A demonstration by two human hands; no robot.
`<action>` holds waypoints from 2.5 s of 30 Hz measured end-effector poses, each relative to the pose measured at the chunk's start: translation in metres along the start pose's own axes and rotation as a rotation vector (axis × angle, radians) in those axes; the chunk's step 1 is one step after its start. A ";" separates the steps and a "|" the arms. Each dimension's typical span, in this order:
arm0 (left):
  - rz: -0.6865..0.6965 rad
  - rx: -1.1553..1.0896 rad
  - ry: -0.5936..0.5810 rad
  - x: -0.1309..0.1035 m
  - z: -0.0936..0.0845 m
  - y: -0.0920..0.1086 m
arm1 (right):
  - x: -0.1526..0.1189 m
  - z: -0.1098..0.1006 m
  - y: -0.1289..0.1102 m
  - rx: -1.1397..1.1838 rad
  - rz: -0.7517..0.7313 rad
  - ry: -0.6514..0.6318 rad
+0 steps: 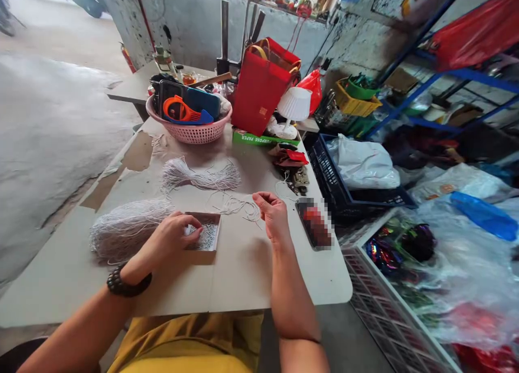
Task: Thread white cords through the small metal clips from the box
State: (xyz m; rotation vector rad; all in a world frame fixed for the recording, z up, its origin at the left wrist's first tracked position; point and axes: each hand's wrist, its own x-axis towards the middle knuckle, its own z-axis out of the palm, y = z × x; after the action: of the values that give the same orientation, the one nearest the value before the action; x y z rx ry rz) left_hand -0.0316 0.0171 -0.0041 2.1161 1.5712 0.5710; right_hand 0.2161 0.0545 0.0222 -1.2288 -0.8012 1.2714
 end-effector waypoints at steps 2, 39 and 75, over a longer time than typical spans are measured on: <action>-0.007 -0.029 0.010 -0.001 0.002 -0.002 | -0.001 -0.001 -0.001 0.041 -0.027 -0.042; -0.279 -0.891 0.216 0.010 0.013 0.001 | -0.016 0.024 0.040 -1.309 -0.116 -0.195; -0.259 -1.032 0.373 0.004 0.014 0.014 | -0.061 0.058 0.035 -0.312 -0.323 -0.319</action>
State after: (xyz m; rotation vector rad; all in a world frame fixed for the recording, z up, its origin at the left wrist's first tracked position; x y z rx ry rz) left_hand -0.0119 0.0160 -0.0077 1.0530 1.2462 1.3642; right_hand 0.1410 0.0041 0.0124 -1.0910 -1.4130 1.1139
